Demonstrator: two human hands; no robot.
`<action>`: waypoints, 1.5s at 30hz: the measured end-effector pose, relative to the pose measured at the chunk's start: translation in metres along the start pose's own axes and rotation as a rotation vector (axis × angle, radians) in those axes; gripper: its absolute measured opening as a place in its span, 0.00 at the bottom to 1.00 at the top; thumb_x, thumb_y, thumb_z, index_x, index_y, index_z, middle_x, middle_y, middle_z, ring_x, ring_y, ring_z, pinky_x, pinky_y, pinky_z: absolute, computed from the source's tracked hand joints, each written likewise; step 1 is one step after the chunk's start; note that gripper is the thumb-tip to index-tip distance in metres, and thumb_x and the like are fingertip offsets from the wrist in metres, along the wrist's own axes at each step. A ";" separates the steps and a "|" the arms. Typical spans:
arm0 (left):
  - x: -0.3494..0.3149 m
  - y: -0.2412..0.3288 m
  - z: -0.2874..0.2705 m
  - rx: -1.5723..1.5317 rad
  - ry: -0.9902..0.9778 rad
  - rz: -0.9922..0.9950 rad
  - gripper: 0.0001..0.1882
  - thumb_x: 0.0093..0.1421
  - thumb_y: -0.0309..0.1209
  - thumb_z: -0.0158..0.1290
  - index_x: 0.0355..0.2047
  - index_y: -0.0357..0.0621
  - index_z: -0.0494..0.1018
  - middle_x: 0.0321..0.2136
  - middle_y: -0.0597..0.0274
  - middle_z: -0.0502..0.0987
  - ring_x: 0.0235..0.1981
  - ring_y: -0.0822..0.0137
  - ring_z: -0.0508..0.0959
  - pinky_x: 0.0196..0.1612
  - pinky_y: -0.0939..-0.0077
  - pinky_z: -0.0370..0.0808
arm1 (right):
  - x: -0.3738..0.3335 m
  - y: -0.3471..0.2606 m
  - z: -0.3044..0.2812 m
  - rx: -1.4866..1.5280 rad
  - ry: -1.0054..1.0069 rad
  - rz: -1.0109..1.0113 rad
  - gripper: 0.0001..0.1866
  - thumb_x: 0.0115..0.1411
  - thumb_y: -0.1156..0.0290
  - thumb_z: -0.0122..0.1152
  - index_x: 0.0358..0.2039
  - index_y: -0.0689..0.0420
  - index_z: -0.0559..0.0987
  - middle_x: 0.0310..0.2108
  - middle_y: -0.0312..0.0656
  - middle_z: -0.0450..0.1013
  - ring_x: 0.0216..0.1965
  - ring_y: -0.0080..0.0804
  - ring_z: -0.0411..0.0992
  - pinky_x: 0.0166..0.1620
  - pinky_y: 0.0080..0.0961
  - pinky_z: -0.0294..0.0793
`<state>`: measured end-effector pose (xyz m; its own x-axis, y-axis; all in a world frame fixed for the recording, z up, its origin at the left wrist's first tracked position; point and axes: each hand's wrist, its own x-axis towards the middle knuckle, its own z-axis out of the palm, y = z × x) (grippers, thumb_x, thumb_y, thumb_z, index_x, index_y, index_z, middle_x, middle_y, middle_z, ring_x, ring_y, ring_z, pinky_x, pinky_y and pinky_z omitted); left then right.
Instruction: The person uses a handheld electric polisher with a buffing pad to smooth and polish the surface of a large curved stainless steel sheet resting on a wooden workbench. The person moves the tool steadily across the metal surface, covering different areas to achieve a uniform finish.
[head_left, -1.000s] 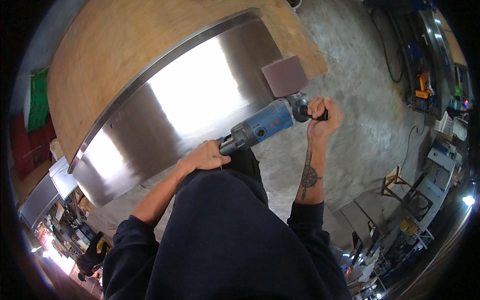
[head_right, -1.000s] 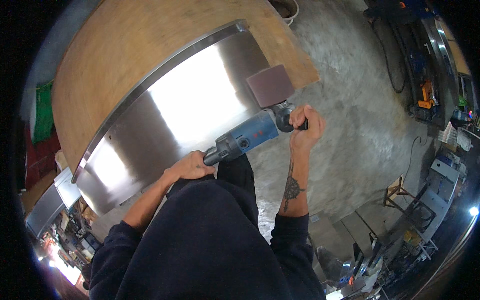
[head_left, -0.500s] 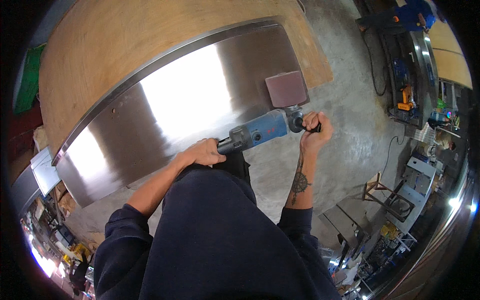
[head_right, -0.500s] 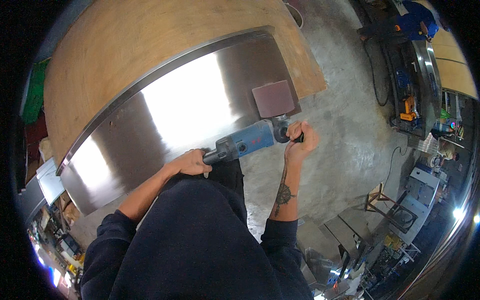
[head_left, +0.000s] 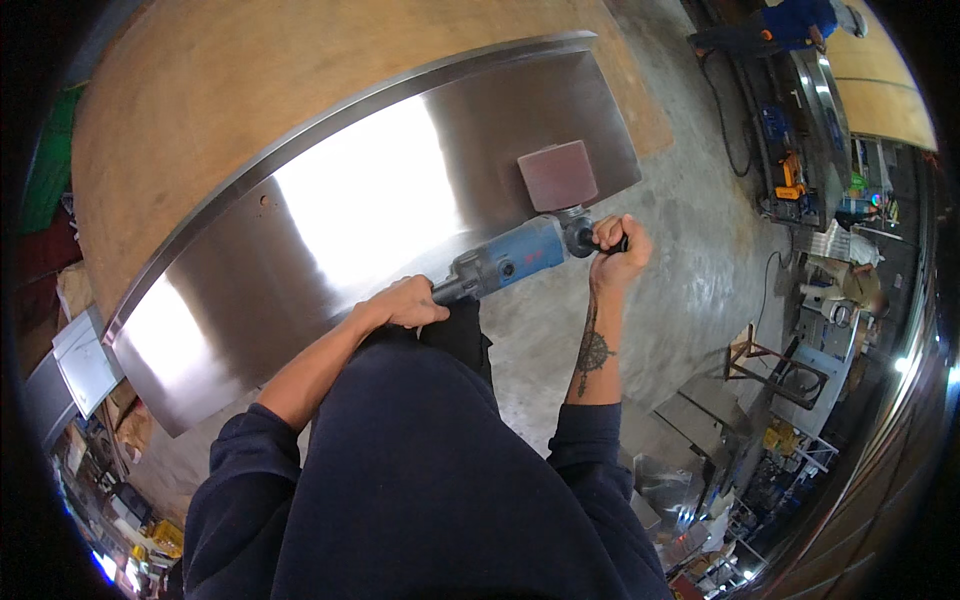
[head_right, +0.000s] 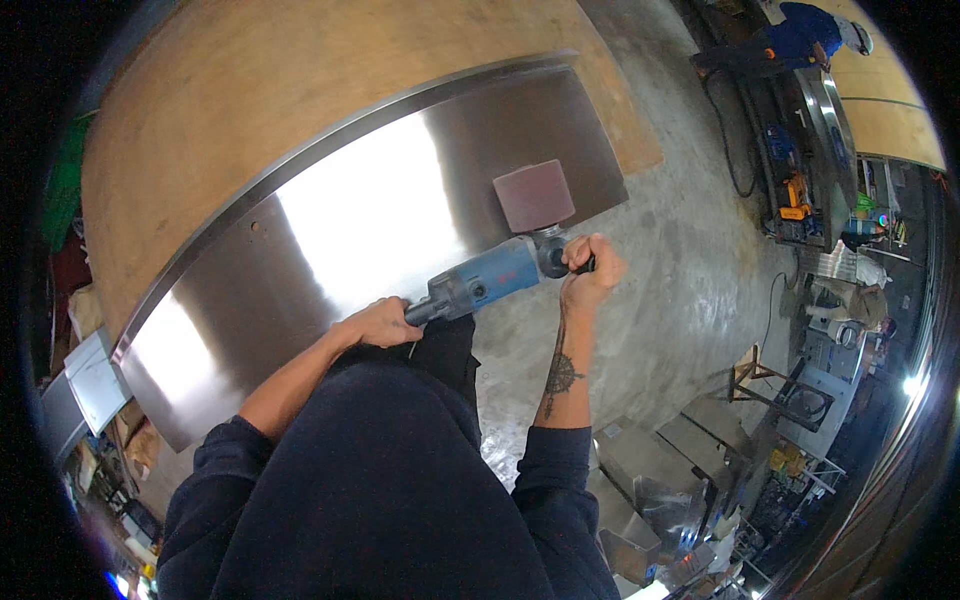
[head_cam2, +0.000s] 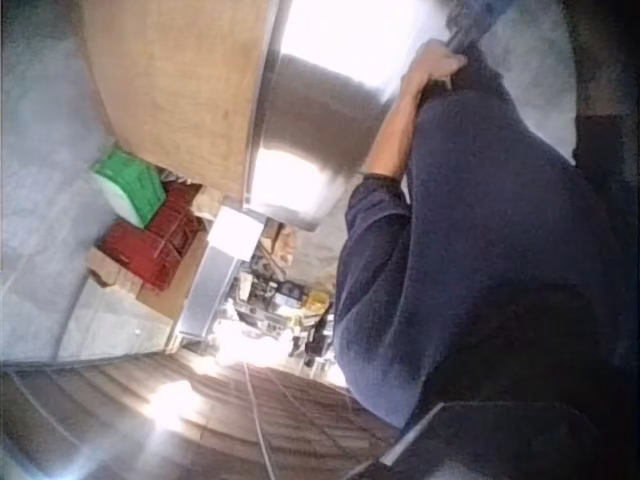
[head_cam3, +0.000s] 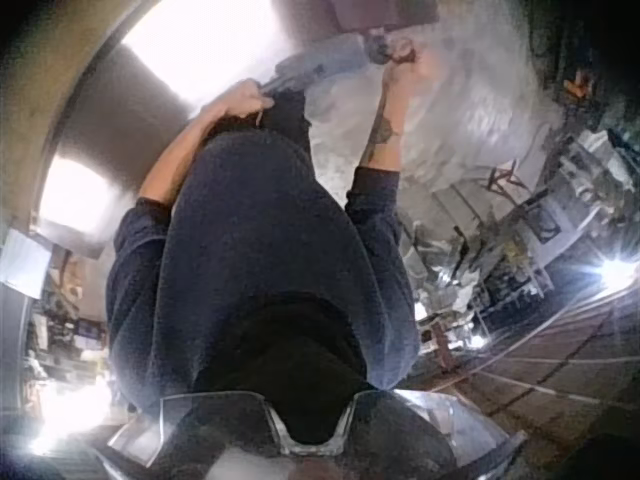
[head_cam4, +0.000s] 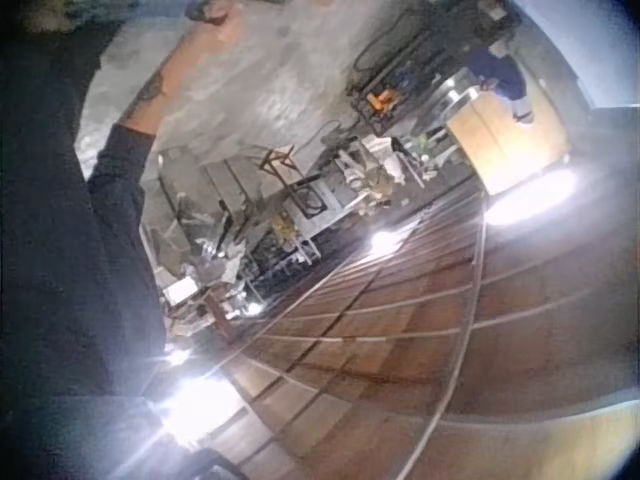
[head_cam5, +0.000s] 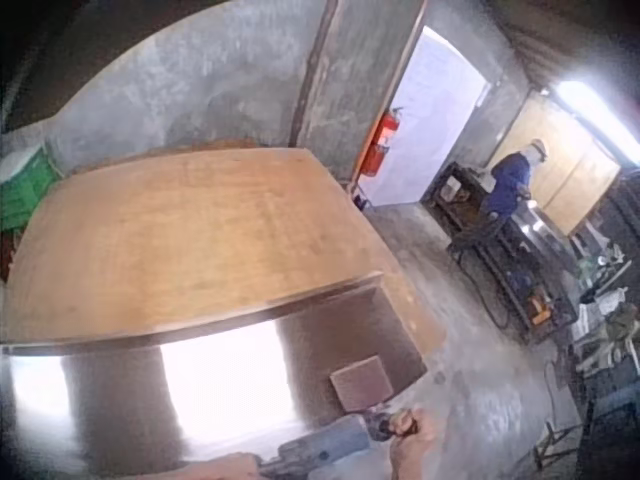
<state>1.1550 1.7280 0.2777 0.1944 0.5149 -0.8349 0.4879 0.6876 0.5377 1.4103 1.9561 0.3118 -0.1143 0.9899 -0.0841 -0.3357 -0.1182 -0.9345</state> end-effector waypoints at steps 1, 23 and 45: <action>-0.004 -0.001 0.002 0.004 -0.003 0.004 0.34 0.56 0.45 0.62 0.46 0.16 0.77 0.29 0.36 0.82 0.33 0.52 0.83 0.41 0.57 0.79 | -0.004 0.000 0.000 0.009 -0.002 -0.006 0.22 0.67 0.66 0.54 0.15 0.57 0.66 0.15 0.41 0.63 0.20 0.32 0.61 0.30 0.33 0.63; -0.064 0.009 0.031 -0.037 0.142 0.022 0.22 0.56 0.44 0.59 0.26 0.31 0.79 0.15 0.56 0.76 0.17 0.63 0.76 0.23 0.65 0.72 | -0.032 -0.033 0.014 0.012 -0.002 -0.063 0.22 0.67 0.68 0.53 0.14 0.59 0.68 0.14 0.41 0.66 0.17 0.28 0.62 0.26 0.28 0.62; -0.165 0.001 0.087 -0.058 0.165 0.030 0.21 0.56 0.43 0.61 0.19 0.37 0.73 0.15 0.61 0.73 0.16 0.68 0.71 0.21 0.66 0.66 | -0.119 -0.097 0.027 -0.055 -0.089 -0.049 0.23 0.68 0.68 0.50 0.14 0.59 0.68 0.15 0.41 0.66 0.19 0.27 0.62 0.26 0.29 0.61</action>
<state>1.1975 1.5986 0.4056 0.0630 0.6092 -0.7905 0.4333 0.6968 0.5716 1.4315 1.8482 0.4222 -0.1824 0.9832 -0.0089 -0.2916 -0.0627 -0.9545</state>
